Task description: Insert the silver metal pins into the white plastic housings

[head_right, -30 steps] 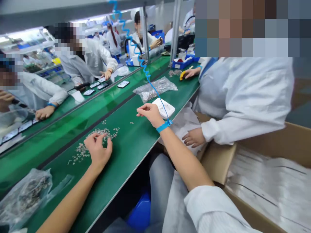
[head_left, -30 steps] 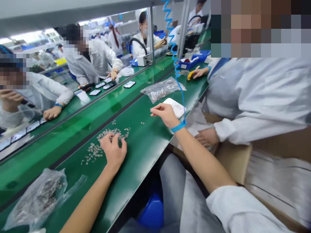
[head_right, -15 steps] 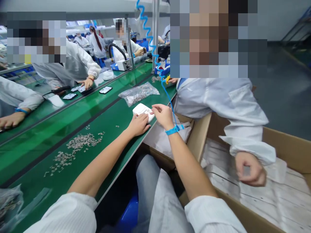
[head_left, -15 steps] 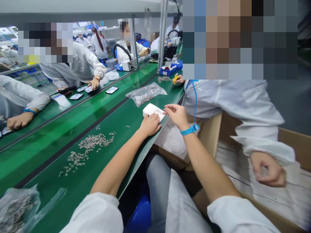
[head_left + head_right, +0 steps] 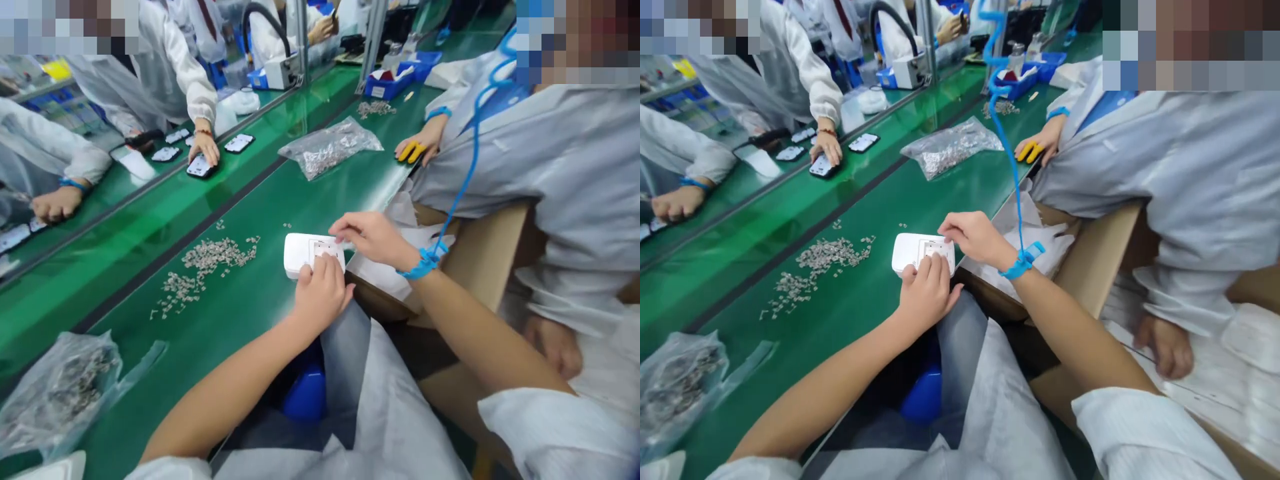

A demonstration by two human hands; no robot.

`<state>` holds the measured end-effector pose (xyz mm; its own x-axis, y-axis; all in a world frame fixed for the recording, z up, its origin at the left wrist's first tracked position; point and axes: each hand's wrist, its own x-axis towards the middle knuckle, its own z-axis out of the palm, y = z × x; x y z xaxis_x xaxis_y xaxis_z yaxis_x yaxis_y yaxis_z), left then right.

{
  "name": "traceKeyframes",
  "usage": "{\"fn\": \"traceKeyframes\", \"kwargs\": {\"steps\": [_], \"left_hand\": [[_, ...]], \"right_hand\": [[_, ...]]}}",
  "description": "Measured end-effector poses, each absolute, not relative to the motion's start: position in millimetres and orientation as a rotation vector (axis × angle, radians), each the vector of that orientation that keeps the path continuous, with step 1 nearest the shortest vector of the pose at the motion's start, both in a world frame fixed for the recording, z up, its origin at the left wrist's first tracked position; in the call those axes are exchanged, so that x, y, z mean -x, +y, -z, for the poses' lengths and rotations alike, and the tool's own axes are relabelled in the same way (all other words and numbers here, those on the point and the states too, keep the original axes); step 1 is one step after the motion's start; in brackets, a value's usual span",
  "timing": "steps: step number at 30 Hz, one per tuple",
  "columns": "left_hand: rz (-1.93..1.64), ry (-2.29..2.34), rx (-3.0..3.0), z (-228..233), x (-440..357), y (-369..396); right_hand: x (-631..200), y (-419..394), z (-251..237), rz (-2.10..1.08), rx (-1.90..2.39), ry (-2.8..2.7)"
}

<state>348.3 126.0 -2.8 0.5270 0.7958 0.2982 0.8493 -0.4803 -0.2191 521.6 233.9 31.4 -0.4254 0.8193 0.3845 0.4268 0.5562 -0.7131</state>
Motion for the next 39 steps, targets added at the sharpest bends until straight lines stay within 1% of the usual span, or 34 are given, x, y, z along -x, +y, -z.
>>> {"fn": "traceKeyframes", "kwargs": {"steps": [5, 11, 16, 23, 25, 28, 30, 32, 36, 39], "left_hand": [[0.237, -1.373, 2.491, -1.6, -348.4, 130.0], [0.247, -1.330, 2.466, 2.4, -346.1, 129.8], [0.274, -1.351, 2.494, 2.4, -346.4, 130.0], [0.253, -1.369, 2.551, 1.5, -346.5, 131.2], [0.258, -1.370, 2.558, 0.0, -346.0, 132.2], [0.265, -1.347, 2.556, -2.4, -345.3, 133.1], [0.283, -1.352, 2.548, -2.9, -345.5, 132.8], [0.302, -1.379, 2.536, -2.7, -346.5, 131.9], [0.353, -1.374, 2.534, -7.5, -346.5, 132.9], [0.489, -1.363, 2.563, -20.7, -336.7, 142.6]], "right_hand": [[-498.8, 235.3, -32.7, -0.762, 1.069, -2.180], [-487.5, 235.0, -31.6, -0.581, 1.173, -2.279], [-484.9, 231.7, -27.6, -0.552, 1.158, -2.264], [-475.8, 245.9, -33.1, -0.503, 1.278, -2.339], [-472.6, 255.7, -37.2, -0.538, 1.324, -2.383], [-471.3, 273.4, -42.7, -0.726, 1.360, -2.416], [-475.0, 281.1, -43.8, -0.824, 1.306, -2.416], [-482.4, 280.1, -41.1, -0.849, 1.213, -2.381], [-498.5, 251.8, -23.9, -0.636, 1.062, -2.156], [-500.4, 225.5, -5.5, -0.504, 0.971, -2.020]]}}
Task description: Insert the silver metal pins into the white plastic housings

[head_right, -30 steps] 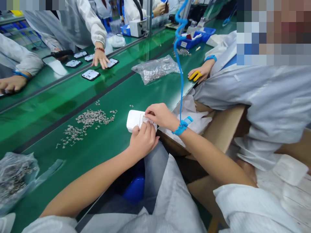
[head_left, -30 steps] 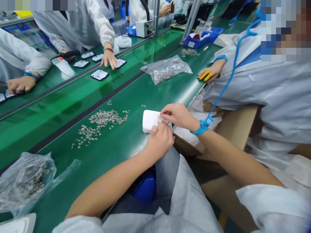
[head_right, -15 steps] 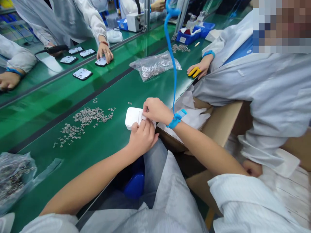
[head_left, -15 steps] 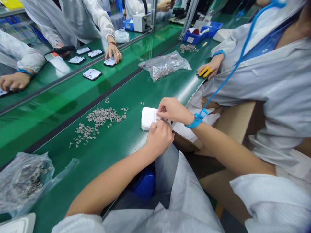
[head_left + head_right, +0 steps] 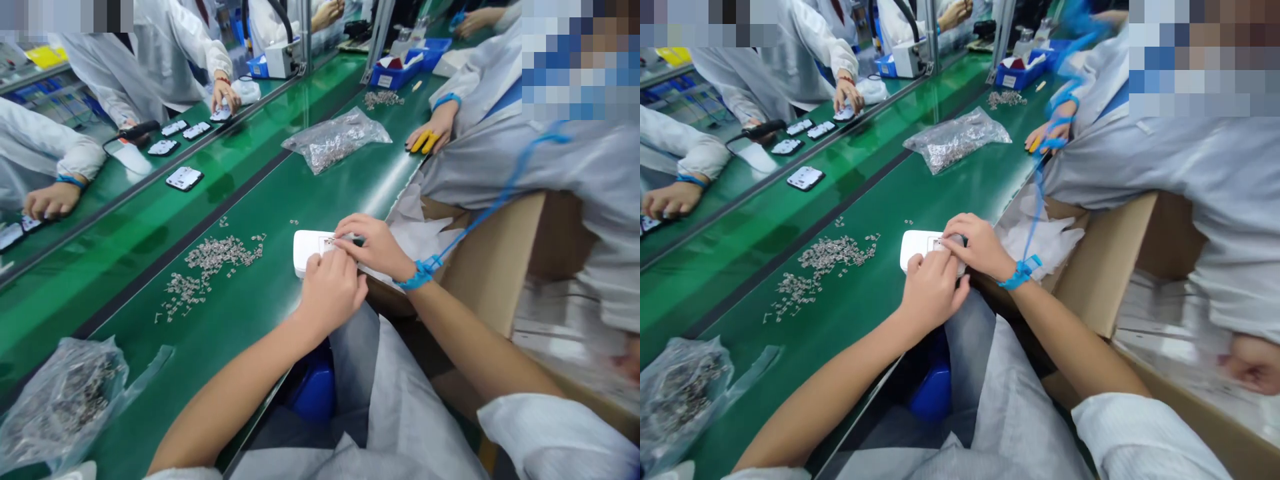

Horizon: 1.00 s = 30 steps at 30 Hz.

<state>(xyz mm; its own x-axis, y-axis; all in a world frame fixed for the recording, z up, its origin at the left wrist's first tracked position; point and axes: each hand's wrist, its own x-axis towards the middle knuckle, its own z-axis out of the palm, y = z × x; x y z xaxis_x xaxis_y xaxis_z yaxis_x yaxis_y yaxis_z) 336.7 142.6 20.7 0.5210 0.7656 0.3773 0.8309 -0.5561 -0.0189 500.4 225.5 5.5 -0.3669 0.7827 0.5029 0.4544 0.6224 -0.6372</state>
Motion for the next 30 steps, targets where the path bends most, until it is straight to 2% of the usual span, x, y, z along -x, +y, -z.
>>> {"fn": "traceKeyframes", "kwargs": {"steps": [4, 11, 30], "left_hand": [[0.590, -1.483, 2.455, -41.5, -314.5, 166.5], [0.338, -1.414, 2.477, -44.5, -299.3, 181.5], [0.432, -1.214, 2.422, -33.0, -298.0, 182.6]], "right_hand": [[-493.2, 211.1, 13.2, -0.415, 0.965, -1.977], [-495.4, 213.8, 27.1, -0.293, 0.955, -1.979], [-498.3, 211.6, 15.0, -0.132, 0.986, -2.208]]}}
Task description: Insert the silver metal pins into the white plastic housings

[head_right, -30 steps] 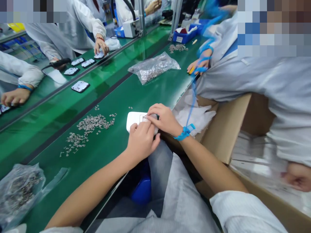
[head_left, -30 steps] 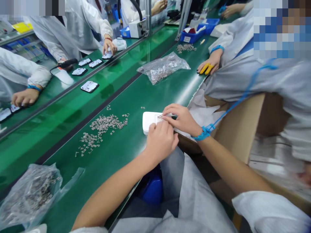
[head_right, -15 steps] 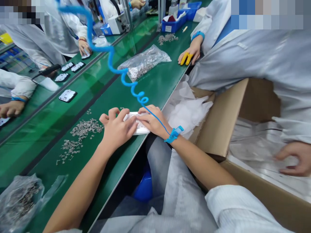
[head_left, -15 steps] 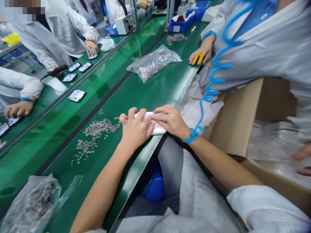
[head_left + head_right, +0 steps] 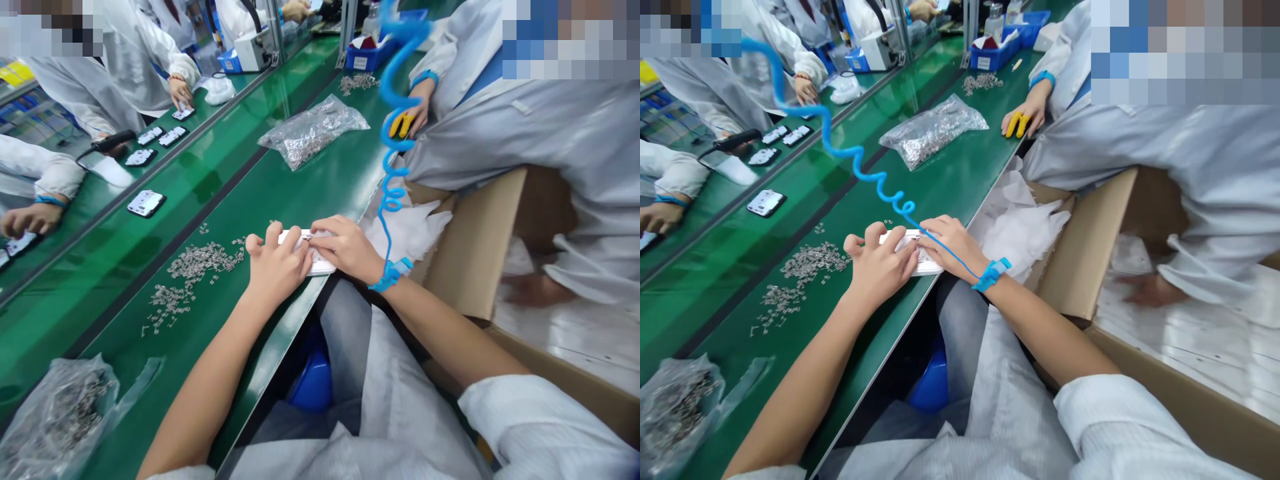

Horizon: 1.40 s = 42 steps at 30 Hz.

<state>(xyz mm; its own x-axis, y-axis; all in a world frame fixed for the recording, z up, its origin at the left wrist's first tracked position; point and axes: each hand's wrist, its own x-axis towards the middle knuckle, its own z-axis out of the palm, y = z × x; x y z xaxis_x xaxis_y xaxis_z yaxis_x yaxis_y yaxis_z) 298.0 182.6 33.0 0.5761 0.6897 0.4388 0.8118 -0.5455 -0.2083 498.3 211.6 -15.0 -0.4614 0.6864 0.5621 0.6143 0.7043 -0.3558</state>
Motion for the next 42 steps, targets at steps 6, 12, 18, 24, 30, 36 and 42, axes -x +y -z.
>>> {"fn": "traceKeyframes", "kwargs": {"steps": [6, 12, 18, 24, 30, 36, 42], "left_hand": [[0.544, -1.091, 2.327, -29.3, -305.9, 172.3], [0.467, -0.970, 2.378, -10.4, -331.4, 134.9], [0.382, -1.153, 2.338, -6.5, -325.4, 116.0], [0.374, -1.264, 2.296, -4.7, -320.1, 111.6], [0.388, -1.312, 2.343, 1.3, -320.4, 113.5], [0.417, -1.308, 2.339, 4.1, -323.1, 115.9], [0.474, -1.334, 2.315, 6.7, -324.6, 118.4]], "right_hand": [[-496.1, 217.7, 17.0, -0.301, 0.983, -2.097], [-490.7, 229.1, -13.5, -0.370, 1.080, -2.264], [-452.0, 274.0, -44.0, -0.489, 1.099, -2.423], [-403.0, 312.6, 5.6, -0.340, 1.331, -2.386], [-419.3, 306.0, 10.6, -0.512, 1.198, -2.022], [-458.2, 251.8, -10.7, -0.727, 1.096, -1.795], [-471.0, 207.7, -17.4, -0.554, 1.141, -1.962]]}}
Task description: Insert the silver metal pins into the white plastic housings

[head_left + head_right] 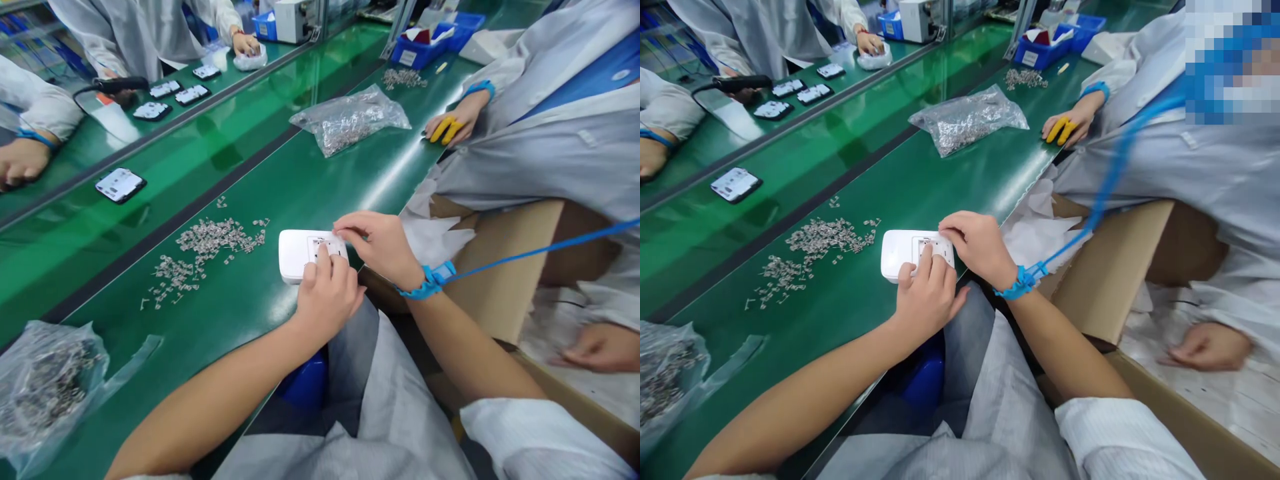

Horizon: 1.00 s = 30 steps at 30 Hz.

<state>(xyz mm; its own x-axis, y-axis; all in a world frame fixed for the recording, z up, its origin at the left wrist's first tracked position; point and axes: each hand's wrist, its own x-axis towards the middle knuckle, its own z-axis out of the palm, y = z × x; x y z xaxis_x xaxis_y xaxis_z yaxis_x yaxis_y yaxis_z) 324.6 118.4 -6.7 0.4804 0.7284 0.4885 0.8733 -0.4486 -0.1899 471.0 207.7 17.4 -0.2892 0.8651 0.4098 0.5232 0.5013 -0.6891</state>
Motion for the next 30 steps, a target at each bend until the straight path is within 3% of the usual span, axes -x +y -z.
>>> {"fn": "traceKeyframes", "kwargs": {"steps": [24, 30], "left_hand": [[0.419, -1.434, 2.418, 2.6, -324.5, 116.9], [0.451, -1.456, 2.449, 2.7, -324.4, 117.1]], "right_hand": [[-462.8, 206.3, -13.2, -0.668, 1.187, -2.002], [-458.0, 210.0, -14.4, -0.553, 1.287, -2.048]]}}
